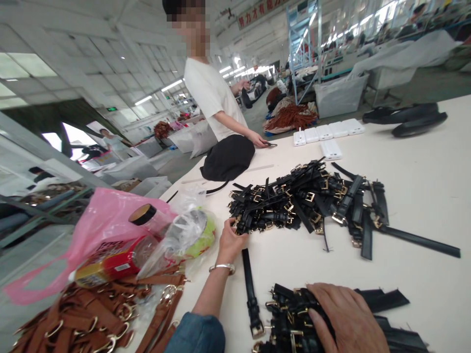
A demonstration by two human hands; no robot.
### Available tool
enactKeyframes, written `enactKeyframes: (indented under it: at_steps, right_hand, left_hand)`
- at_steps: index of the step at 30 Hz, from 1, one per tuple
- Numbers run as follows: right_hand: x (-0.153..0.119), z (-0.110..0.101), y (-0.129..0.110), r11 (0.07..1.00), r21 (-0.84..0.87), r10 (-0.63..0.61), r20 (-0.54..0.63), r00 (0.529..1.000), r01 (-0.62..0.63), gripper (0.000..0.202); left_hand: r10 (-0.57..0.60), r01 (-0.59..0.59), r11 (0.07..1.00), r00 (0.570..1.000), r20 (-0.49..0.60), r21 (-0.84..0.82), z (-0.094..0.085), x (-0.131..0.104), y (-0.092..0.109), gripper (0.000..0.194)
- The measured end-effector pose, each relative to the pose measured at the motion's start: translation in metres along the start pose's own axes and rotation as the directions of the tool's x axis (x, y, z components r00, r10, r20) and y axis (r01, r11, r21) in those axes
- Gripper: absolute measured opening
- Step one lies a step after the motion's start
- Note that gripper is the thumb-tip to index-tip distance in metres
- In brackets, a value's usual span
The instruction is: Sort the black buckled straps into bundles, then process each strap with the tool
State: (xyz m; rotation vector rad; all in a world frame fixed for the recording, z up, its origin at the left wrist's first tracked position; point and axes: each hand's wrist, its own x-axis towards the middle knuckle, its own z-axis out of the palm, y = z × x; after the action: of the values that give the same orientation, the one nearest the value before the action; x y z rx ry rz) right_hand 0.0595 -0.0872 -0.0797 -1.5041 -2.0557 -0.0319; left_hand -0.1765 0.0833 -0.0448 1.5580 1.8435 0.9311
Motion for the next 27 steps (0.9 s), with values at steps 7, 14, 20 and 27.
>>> enactKeyframes:
  at_steps: [7, 14, 20, 27]
  right_hand:
    - [0.002, -0.002, 0.0, 1.0, -0.002, -0.011, -0.015, 1.0, 0.011, 0.028]
    - [0.005, -0.004, -0.002, 0.998, -0.035, -0.047, -0.105, 0.993, 0.044, 0.025]
    - [0.006, -0.007, -0.004, 0.999, -0.024, -0.036, -0.103, 0.994, 0.033, 0.026]
    - [-0.006, 0.006, -0.003, 0.997, 0.044, 0.065, -0.207, 0.976, -0.057, 0.042]
  left_hand:
    - [-0.222, 0.32, 0.887, 0.928, 0.301, -0.334, -0.033, -0.04, -0.006, 0.042]
    - [-0.283, 0.474, 0.749, 0.86, 0.423, -0.462, -0.049, -0.064, -0.011, 0.03]
    - [-0.318, 0.543, 0.617, 0.834, 0.45, -0.57, -0.051, -0.101, 0.012, 0.031]
    - [-0.14, 0.301, 0.674, 0.949, 0.284, -0.675, -0.032, -0.105, 0.064, 0.031]
